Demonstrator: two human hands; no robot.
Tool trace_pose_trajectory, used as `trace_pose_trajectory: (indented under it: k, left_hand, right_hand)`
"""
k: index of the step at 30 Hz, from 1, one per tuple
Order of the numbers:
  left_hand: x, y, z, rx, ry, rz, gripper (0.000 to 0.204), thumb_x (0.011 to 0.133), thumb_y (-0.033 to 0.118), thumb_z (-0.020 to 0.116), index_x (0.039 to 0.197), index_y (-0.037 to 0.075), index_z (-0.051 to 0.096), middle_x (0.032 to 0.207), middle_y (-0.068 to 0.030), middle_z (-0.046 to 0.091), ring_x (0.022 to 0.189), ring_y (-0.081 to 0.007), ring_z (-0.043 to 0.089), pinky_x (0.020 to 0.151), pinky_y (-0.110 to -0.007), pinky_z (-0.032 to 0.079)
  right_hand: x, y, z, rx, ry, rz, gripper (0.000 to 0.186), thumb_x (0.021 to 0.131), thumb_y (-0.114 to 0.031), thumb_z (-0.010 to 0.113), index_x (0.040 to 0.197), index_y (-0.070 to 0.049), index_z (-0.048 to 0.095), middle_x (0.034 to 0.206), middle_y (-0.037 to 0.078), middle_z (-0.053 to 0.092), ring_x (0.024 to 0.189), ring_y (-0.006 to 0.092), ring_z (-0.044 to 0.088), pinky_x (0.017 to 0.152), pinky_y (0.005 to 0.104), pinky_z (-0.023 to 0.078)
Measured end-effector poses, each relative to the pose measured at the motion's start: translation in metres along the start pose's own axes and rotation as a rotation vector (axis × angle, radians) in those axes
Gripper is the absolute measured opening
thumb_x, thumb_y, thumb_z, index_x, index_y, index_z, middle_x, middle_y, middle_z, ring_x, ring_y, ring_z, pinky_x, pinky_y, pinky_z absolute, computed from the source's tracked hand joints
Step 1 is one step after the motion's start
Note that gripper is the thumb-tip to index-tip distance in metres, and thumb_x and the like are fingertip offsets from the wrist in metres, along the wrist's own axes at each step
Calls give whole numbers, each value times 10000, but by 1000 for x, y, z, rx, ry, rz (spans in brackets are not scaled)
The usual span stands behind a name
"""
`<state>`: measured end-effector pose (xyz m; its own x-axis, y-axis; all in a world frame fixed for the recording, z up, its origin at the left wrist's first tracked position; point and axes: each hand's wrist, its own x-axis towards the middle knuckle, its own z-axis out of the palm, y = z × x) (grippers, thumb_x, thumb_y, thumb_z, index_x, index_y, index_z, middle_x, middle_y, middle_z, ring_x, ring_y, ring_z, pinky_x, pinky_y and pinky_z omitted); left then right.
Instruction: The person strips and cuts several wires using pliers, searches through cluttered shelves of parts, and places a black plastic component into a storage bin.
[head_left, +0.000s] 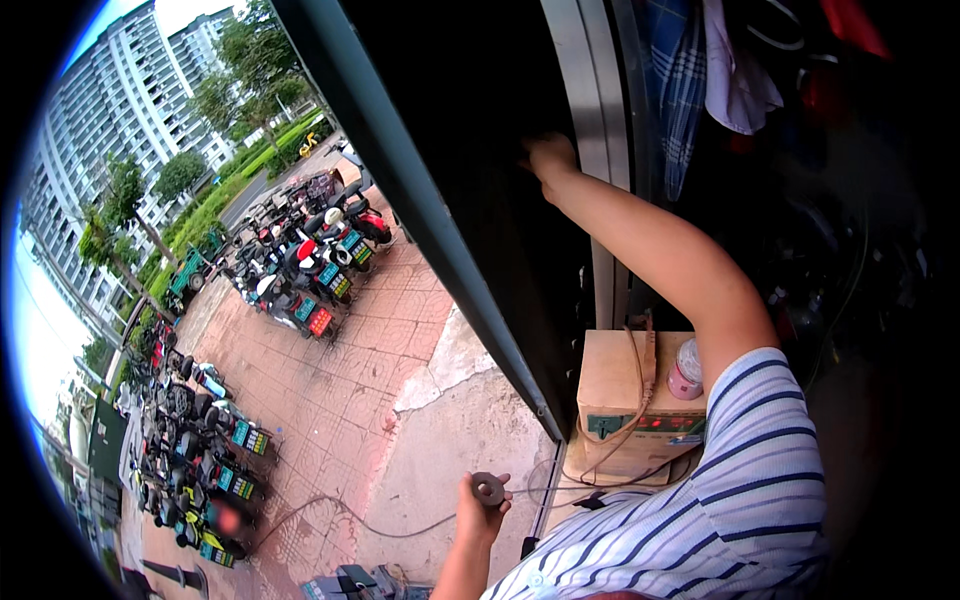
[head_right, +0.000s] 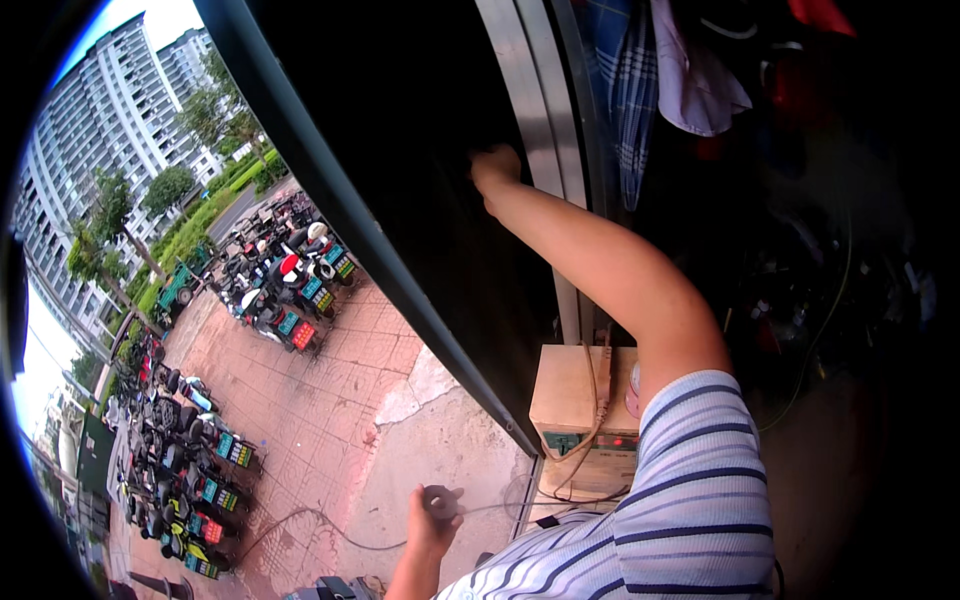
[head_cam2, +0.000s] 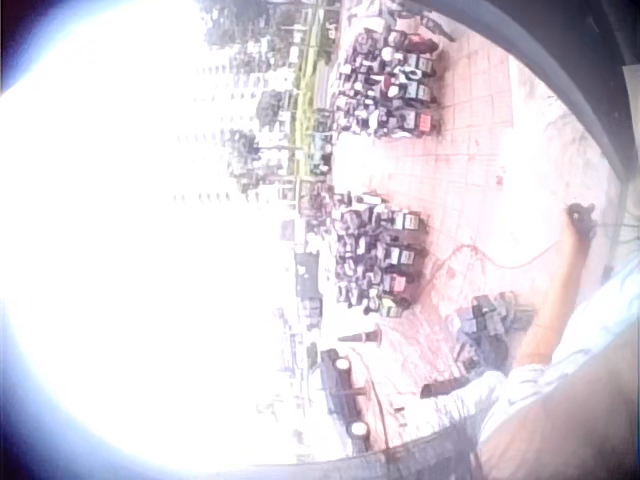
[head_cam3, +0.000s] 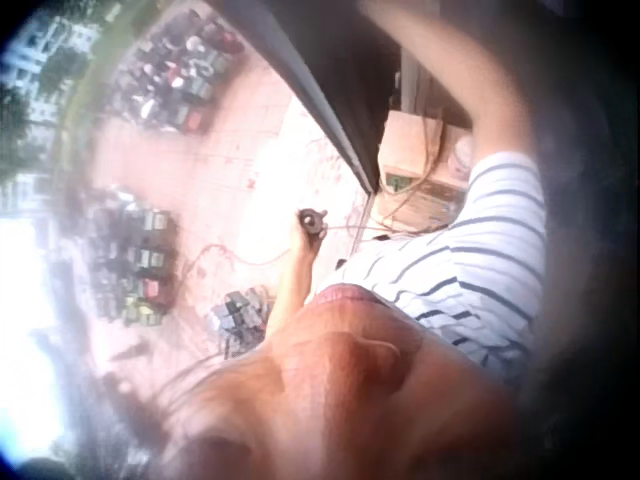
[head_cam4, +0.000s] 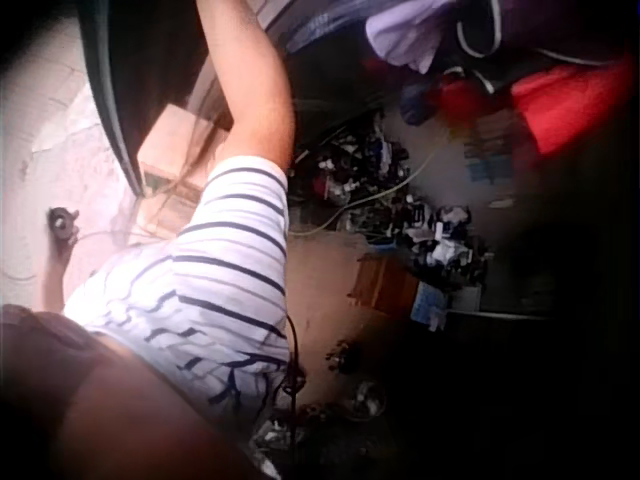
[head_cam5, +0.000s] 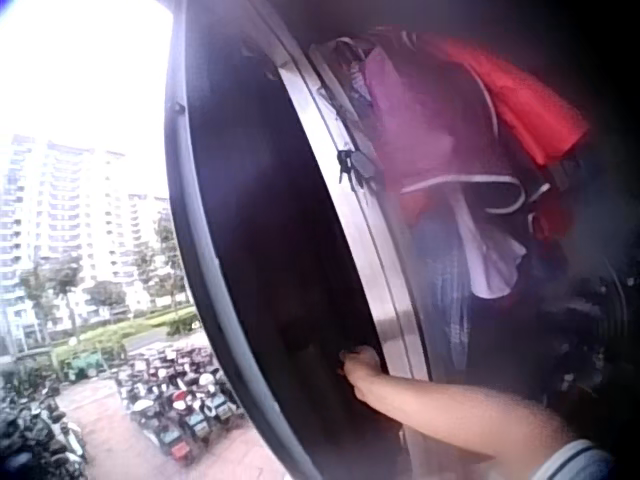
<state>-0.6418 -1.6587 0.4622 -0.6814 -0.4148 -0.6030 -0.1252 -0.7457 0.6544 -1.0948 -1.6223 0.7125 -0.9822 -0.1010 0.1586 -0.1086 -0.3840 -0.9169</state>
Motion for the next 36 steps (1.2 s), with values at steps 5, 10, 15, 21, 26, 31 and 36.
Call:
trace_pose_trajectory:
  k: [5,10,15,21,26,31,36]
  left_hand:
    - [-8,28,22,-95,-23,43,360,905,402,423,999,61,486,1128,-216,570,832,-267,526,682,-349,423]
    - [-13,92,91,160,-363,334,383,904,265,480,1201,39,398,1182,-177,525,914,-211,541,726,-288,437]
    - [-15,148,182,858,-459,891,594,821,135,680,1284,7,331,1210,-119,491,1026,-161,497,873,-302,431]
    - [-9,147,273,364,-772,609,577,799,131,693,1277,-1,397,1256,-132,490,1140,-230,499,971,-331,411]
    - [1,121,286,-167,-918,35,556,874,390,579,1222,-24,449,1310,-242,428,1218,-376,434,956,-371,474]
    - [7,120,280,-172,-927,-32,573,876,518,506,1100,-9,522,1271,-252,467,1098,-372,545,877,-359,526]
    - [3,125,261,365,-736,320,546,900,503,486,1195,44,455,1124,-156,567,723,-188,596,553,-254,462]
  right_hand:
    - [-39,-21,-13,24,-251,91,232,891,-110,536,1077,29,542,1032,100,584,893,165,583,736,252,502]
    - [-109,-63,-50,-35,-531,168,123,897,-143,565,972,-45,555,900,35,603,781,85,551,725,217,474]
    - [-162,-93,-100,13,-606,245,178,896,-183,568,1014,-53,542,966,53,622,871,91,564,739,220,423]
    - [-163,-105,-166,9,-565,284,226,919,-189,518,1078,-28,523,1085,116,620,912,112,576,740,231,422]
    - [-157,-99,-195,53,-494,329,233,924,-180,506,1094,-20,518,1064,129,627,883,125,596,728,242,437]
    - [-148,-91,-194,-14,-513,377,230,918,-179,516,1083,-20,532,1049,113,634,901,130,605,746,245,445]
    - [-127,-71,-166,-52,-607,404,232,916,-183,529,1093,-35,524,1066,105,624,880,134,600,767,247,452]
